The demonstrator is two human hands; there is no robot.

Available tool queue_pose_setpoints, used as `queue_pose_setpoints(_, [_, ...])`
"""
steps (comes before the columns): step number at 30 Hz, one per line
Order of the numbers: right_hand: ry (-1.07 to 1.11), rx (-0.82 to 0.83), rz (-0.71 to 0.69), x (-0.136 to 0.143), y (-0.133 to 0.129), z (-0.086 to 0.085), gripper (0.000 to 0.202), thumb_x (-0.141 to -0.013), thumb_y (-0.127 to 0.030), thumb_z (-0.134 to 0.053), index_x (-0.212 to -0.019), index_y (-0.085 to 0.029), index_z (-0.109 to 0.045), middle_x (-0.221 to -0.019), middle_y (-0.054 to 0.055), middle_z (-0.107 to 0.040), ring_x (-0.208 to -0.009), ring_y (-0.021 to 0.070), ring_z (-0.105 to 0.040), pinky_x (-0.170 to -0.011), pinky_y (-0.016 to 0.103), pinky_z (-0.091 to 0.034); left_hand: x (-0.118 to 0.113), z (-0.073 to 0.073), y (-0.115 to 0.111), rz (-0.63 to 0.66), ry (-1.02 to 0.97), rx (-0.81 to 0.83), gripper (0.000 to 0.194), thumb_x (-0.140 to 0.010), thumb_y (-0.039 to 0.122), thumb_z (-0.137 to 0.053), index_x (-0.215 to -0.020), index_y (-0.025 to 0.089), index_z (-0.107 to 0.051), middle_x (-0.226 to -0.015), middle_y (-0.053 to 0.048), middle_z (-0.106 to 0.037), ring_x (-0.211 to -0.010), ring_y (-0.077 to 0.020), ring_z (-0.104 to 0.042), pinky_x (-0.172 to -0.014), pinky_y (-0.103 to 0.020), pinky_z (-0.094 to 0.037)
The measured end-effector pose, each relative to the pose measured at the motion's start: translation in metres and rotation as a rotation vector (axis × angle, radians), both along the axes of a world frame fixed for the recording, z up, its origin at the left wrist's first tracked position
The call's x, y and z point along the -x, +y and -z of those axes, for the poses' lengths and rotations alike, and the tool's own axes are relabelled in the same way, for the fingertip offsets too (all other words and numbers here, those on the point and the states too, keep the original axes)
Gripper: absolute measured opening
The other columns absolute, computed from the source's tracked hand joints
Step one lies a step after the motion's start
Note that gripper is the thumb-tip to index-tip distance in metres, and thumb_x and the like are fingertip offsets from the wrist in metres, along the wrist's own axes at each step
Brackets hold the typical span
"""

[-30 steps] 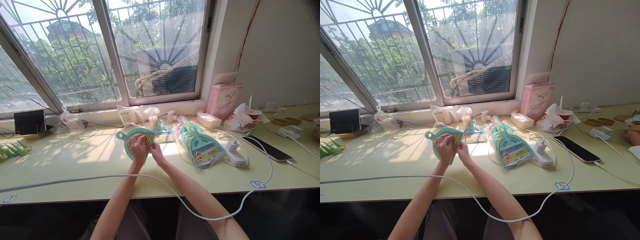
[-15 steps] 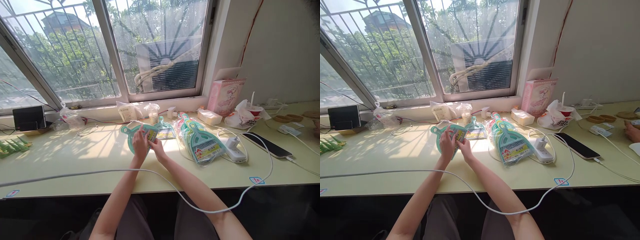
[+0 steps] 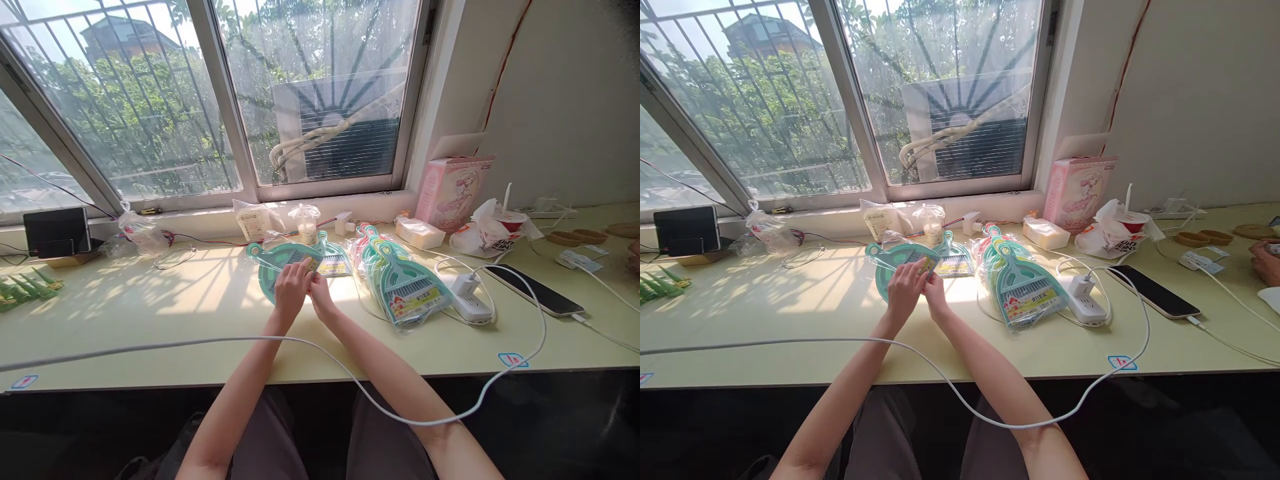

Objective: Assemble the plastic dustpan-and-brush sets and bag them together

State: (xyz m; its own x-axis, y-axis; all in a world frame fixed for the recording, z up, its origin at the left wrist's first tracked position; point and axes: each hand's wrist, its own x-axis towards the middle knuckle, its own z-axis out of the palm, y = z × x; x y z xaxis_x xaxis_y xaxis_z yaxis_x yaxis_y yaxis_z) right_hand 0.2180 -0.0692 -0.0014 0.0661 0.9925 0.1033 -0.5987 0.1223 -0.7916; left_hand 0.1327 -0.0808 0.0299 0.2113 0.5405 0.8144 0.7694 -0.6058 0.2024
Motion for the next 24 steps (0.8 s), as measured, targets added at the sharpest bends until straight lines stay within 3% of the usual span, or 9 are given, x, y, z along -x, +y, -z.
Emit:
queue_pose_setpoints(2, [0.035,-0.002,0.025,-0.003,0.002,-0.002,0.037,-0.061,-0.032,-0.081,-0.092,-0.018,-0.068,-0.091,0.005,-0.073,-0.088,0.0201,-0.067,-0.075,0.032,-0.055,0.002,-0.006,-0.005,-0.043,-0.186,-0.057,0.036,-0.094,0.037,-0.060,-0.127,0.023,-0.062,-0.123,-0.012,-0.067,-0.117,-0.0277,-0.058,-0.105,-0.039,-0.039])
queue_pose_setpoints(5, [0.096,-0.014,0.093,-0.014,0.008,-0.004,0.037,-0.063,-0.032,-0.081,-0.094,-0.019,-0.067,-0.103,0.008,-0.074,-0.098,0.0229,-0.067,-0.081,0.036,-0.057,0.014,-0.013,-0.001,-0.214,-0.728,-0.102,0.065,-0.086,0.047,-0.069,-0.141,0.022,-0.045,-0.153,-0.017,-0.043,-0.141,-0.0296,-0.040,-0.116,-0.047,-0.031])
queue_pose_setpoints(7, [0.124,-0.015,0.141,-0.021,0.012,-0.005,0.034,-0.063,-0.030,-0.081,-0.092,-0.019,-0.066,-0.105,0.008,-0.074,-0.101,0.0230,-0.067,-0.084,0.037,-0.058,0.024,-0.014,0.011,-0.195,-1.082,0.109,0.077,-0.082,0.051,-0.073,-0.144,0.021,-0.039,-0.157,-0.019,-0.037,-0.144,-0.0301,-0.038,-0.113,-0.048,-0.036])
queue_pose_setpoints(9, [0.140,-0.003,0.165,-0.026,0.015,-0.005,0.032,-0.064,-0.028,-0.081,-0.090,-0.019,-0.065,-0.104,0.008,-0.074,-0.102,0.0225,-0.066,-0.085,0.037,-0.058,0.028,-0.011,0.024,0.064,-1.237,0.508,0.071,-0.081,0.056,-0.072,-0.137,0.020,-0.048,-0.148,-0.020,-0.048,-0.137,-0.0324,-0.049,-0.106,-0.049,-0.045])
queue_pose_setpoints(11, [0.149,0.007,0.168,-0.028,0.018,-0.004,0.032,-0.064,-0.027,-0.080,-0.090,-0.020,-0.064,-0.103,0.007,-0.074,-0.102,0.0225,-0.067,-0.085,0.037,-0.059,0.023,-0.004,0.031,0.384,-1.238,0.837,0.059,-0.080,0.058,-0.072,-0.122,0.017,-0.061,-0.129,-0.018,-0.065,-0.125,-0.0339,-0.060,-0.100,-0.048,-0.051])
queue_pose_setpoints(13, [0.157,-0.008,0.178,-0.029,0.019,-0.004,0.032,-0.064,-0.027,-0.079,-0.092,-0.020,-0.064,-0.102,0.007,-0.074,-0.101,0.0230,-0.067,-0.085,0.038,-0.059,0.011,0.006,0.031,0.567,-1.247,0.965,0.052,-0.076,0.053,-0.078,-0.109,0.016,-0.067,-0.113,-0.015,-0.073,-0.116,-0.0327,-0.065,-0.101,-0.047,-0.052])
queue_pose_setpoints(16, [0.184,-0.034,0.234,-0.032,0.020,-0.004,0.032,-0.066,-0.027,-0.076,-0.095,-0.020,-0.064,-0.104,0.006,-0.074,-0.100,0.0228,-0.068,-0.086,0.038,-0.058,-0.007,0.023,0.022,0.692,-1.255,1.039,0.050,-0.070,0.040,-0.086,-0.111,0.017,-0.068,-0.116,-0.012,-0.073,-0.118,-0.0304,-0.065,-0.106,-0.048,-0.049])
queue_pose_setpoints(19, [0.193,0.002,0.288,-0.039,0.023,-0.004,0.031,-0.067,-0.027,-0.073,-0.096,-0.021,-0.064,-0.107,0.006,-0.073,-0.101,0.0218,-0.068,-0.087,0.037,-0.058,-0.014,0.032,0.013,0.789,-1.129,1.152,0.054,-0.070,0.038,-0.087,-0.117,0.020,-0.068,-0.127,-0.014,-0.069,-0.126,-0.0336,-0.061,-0.107,-0.053,-0.045])
queue_pose_setpoints(24, [0.210,0.001,0.267,-0.042,0.024,-0.005,0.033,-0.067,-0.027,-0.073,-0.098,-0.021,-0.063,-0.107,0.007,-0.073,-0.105,0.0234,-0.067,-0.085,0.037,-0.058,-0.004,0.019,0.017,0.789,-1.092,1.111,0.060,-0.073,0.053,-0.081,-0.123,0.022,-0.067,-0.138,-0.016,-0.063,-0.134,-0.0370,-0.053,-0.109,-0.056,-0.041])
